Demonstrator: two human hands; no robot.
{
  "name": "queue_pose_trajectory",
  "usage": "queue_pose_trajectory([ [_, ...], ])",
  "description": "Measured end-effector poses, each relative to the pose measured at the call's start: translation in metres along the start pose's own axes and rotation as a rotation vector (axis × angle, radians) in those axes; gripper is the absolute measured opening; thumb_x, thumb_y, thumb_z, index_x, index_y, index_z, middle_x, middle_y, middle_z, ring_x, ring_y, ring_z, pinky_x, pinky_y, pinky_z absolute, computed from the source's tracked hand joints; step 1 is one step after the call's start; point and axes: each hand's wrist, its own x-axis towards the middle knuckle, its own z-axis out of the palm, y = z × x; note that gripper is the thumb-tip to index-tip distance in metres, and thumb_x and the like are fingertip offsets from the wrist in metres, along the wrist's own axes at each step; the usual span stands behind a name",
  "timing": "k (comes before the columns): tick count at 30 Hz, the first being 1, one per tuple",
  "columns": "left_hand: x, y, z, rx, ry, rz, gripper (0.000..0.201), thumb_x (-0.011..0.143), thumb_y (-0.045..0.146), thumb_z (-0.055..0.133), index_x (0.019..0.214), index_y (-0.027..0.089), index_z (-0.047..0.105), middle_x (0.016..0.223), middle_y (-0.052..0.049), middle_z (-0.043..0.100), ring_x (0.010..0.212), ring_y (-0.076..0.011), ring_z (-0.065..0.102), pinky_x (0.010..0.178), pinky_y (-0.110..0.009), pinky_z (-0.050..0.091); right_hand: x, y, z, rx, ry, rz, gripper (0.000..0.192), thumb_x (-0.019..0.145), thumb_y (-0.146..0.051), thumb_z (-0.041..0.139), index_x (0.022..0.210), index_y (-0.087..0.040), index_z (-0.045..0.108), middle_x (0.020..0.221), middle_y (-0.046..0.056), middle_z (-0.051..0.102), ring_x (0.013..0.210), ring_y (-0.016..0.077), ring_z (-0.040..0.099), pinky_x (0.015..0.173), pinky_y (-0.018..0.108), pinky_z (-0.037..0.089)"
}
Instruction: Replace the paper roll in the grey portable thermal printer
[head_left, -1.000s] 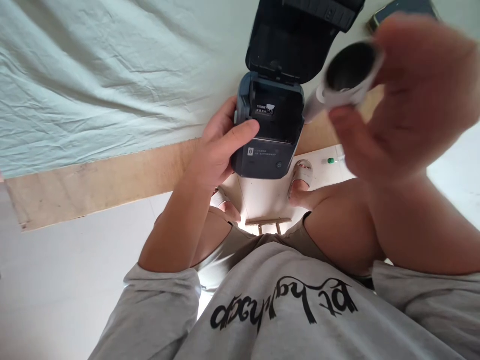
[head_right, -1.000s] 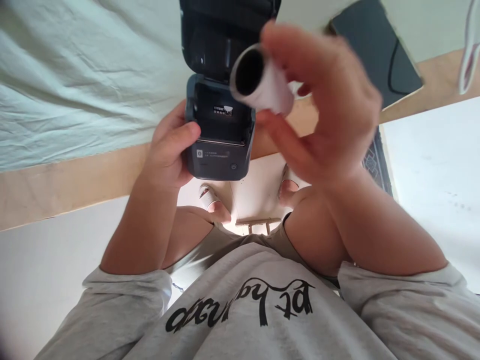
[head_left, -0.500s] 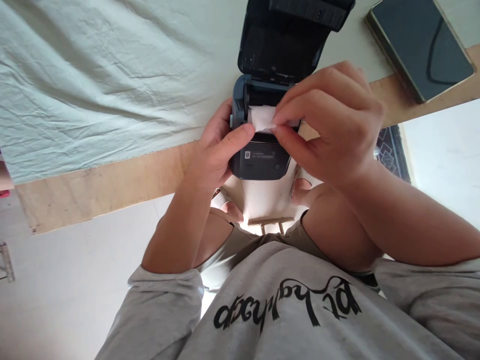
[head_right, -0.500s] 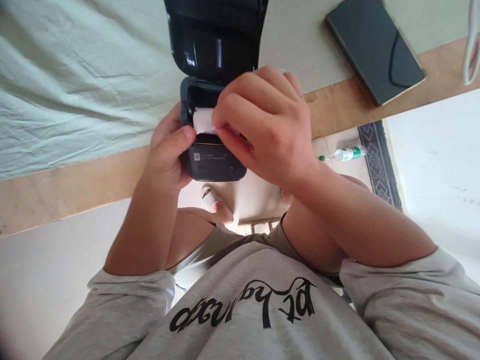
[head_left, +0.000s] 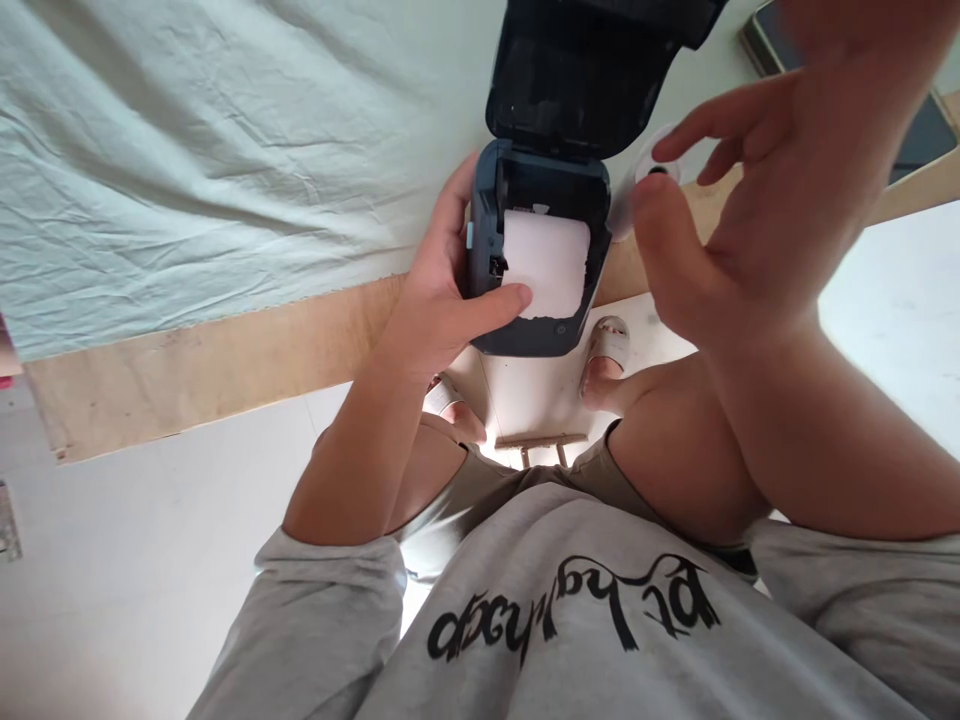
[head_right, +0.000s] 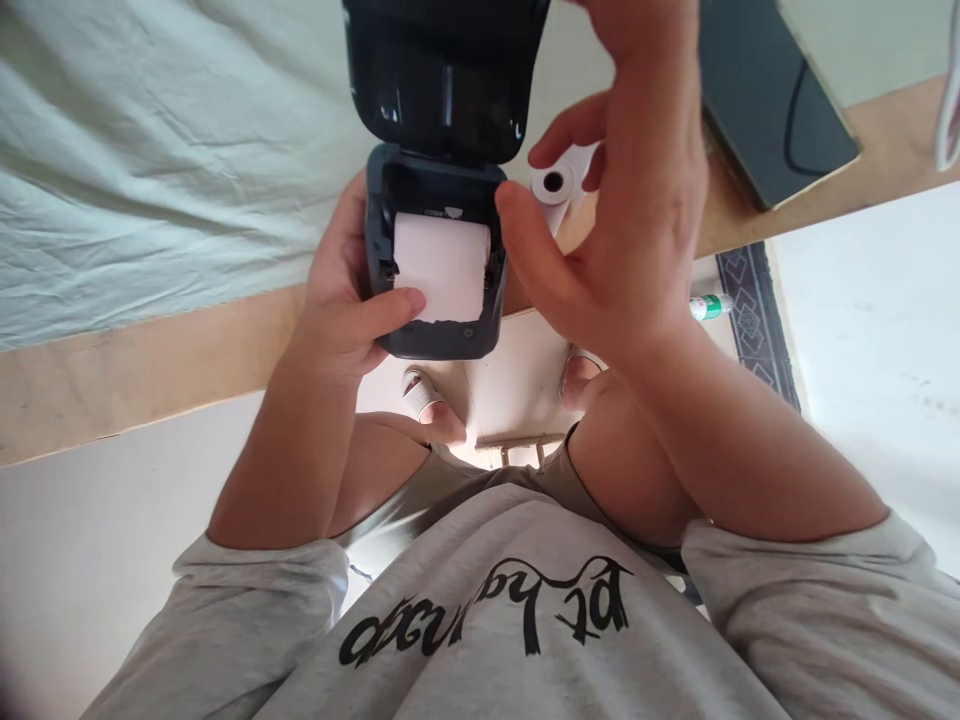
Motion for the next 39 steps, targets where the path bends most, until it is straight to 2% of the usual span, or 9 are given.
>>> queue_pose_trajectory([
  [4, -0.001, 0.000, -0.001, 0.041, 0.011, -0.013, 0.067, 0.054, 0.016, 0.069, 0.114, 0.035, 0.047, 0.114, 0.002, 0.053, 0.092, -0.0126, 0.055, 0.076, -0.024, 0.049, 0.002, -0.003, -0.001, 0.134, 0.070, -0.123, 0.040, 0.076, -0.028, 0.049, 0.115, -0.029, 0.040, 0.122, -0.002, 0.045, 0.077, 0.0048, 0.054, 0.062, 0.024, 0.040],
  [7, -0.002, -0.001, -0.004, 0.054, 0.008, -0.037, 0.068, 0.054, 0.020, 0.071, 0.114, 0.036, 0.046, 0.105, 0.001, 0.055, 0.087, -0.0124, 0.055, 0.072, -0.024, 0.049, -0.004, -0.005, -0.003, 0.205, 0.081, -0.145, 0.015, 0.078, -0.029, 0.047, 0.090, -0.023, 0.052, 0.083, 0.000, 0.052, 0.066, 0.0040, 0.046, 0.054, 0.022, 0.034],
  [10, -0.002, -0.001, -0.003, 0.040, -0.002, -0.022, 0.068, 0.052, 0.023, 0.074, 0.113, 0.035, 0.047, 0.104, 0.000, 0.055, 0.094, -0.0145, 0.055, 0.078, -0.024, 0.049, -0.011, -0.003, -0.004, 0.135, -0.045, -0.085, 0.022, 0.079, -0.030, 0.049, 0.063, -0.015, 0.049, 0.054, -0.001, 0.040, 0.050, 0.0011, 0.032, 0.047, 0.021, 0.022],
  [13, -0.002, 0.000, 0.002, 0.007, 0.014, 0.002, 0.059, 0.056, 0.031, 0.074, 0.109, 0.028, 0.049, 0.099, -0.001, 0.055, 0.092, -0.0137, 0.056, 0.078, -0.024, 0.050, -0.013, 0.002, -0.001, 0.108, -0.214, 0.057, 0.036, 0.078, -0.038, 0.052, 0.054, -0.012, 0.044, 0.044, -0.002, 0.034, 0.044, -0.0009, 0.026, 0.042, 0.018, 0.016],
  [18, -0.005, 0.006, 0.011, -0.035, 0.072, -0.072, 0.027, 0.075, 0.035, 0.059, 0.096, 0.019, 0.053, 0.082, -0.001, 0.054, 0.070, -0.0070, 0.057, 0.060, -0.020, 0.049, -0.009, 0.012, 0.007, 0.104, -0.439, 0.212, 0.052, 0.074, -0.055, 0.052, 0.049, -0.011, 0.041, 0.042, -0.002, 0.035, 0.041, -0.0013, 0.025, 0.038, 0.016, 0.015],
  [26, -0.003, 0.009, 0.013, -0.082, 0.095, -0.119, 0.022, 0.074, 0.029, 0.060, 0.092, 0.018, 0.054, 0.076, 0.000, 0.052, 0.062, -0.0063, 0.053, 0.052, -0.019, 0.044, -0.005, 0.006, 0.007, 0.130, -0.476, 0.376, 0.049, 0.070, -0.054, 0.057, 0.053, -0.011, 0.040, 0.049, 0.000, 0.044, 0.045, 0.0011, 0.040, 0.039, 0.016, 0.023],
  [30, -0.002, 0.007, 0.015, -0.065, 0.095, -0.076, 0.024, 0.074, 0.031, 0.059, 0.094, 0.019, 0.054, 0.076, -0.001, 0.053, 0.060, -0.0071, 0.051, 0.051, -0.020, 0.041, -0.006, 0.007, 0.010, 0.150, -0.477, 0.381, 0.051, 0.070, -0.058, 0.056, 0.055, -0.012, 0.041, 0.051, 0.001, 0.048, 0.047, 0.0030, 0.045, 0.040, 0.016, 0.027],
  [34, -0.001, 0.008, 0.020, -0.132, 0.070, 0.031, 0.024, 0.079, 0.034, 0.051, 0.100, 0.022, 0.053, 0.093, -0.003, 0.059, 0.075, -0.0108, 0.056, 0.057, -0.020, 0.043, -0.009, 0.012, 0.012, 0.125, -0.518, 0.345, 0.057, 0.074, -0.068, 0.041, 0.064, -0.012, 0.049, 0.056, 0.002, 0.051, 0.052, 0.0033, 0.047, 0.045, 0.018, 0.028],
  [39, 0.002, 0.008, 0.020, -0.255, 0.099, -0.084, 0.035, 0.084, 0.045, 0.036, 0.101, 0.022, 0.056, 0.088, -0.004, 0.062, 0.087, -0.0166, 0.060, 0.064, -0.026, 0.048, -0.012, 0.016, 0.008, 0.031, -0.585, 0.250, 0.055, 0.081, -0.063, 0.032, 0.071, -0.014, 0.053, 0.061, 0.002, 0.052, 0.055, 0.0044, 0.045, 0.049, 0.020, 0.028],
])
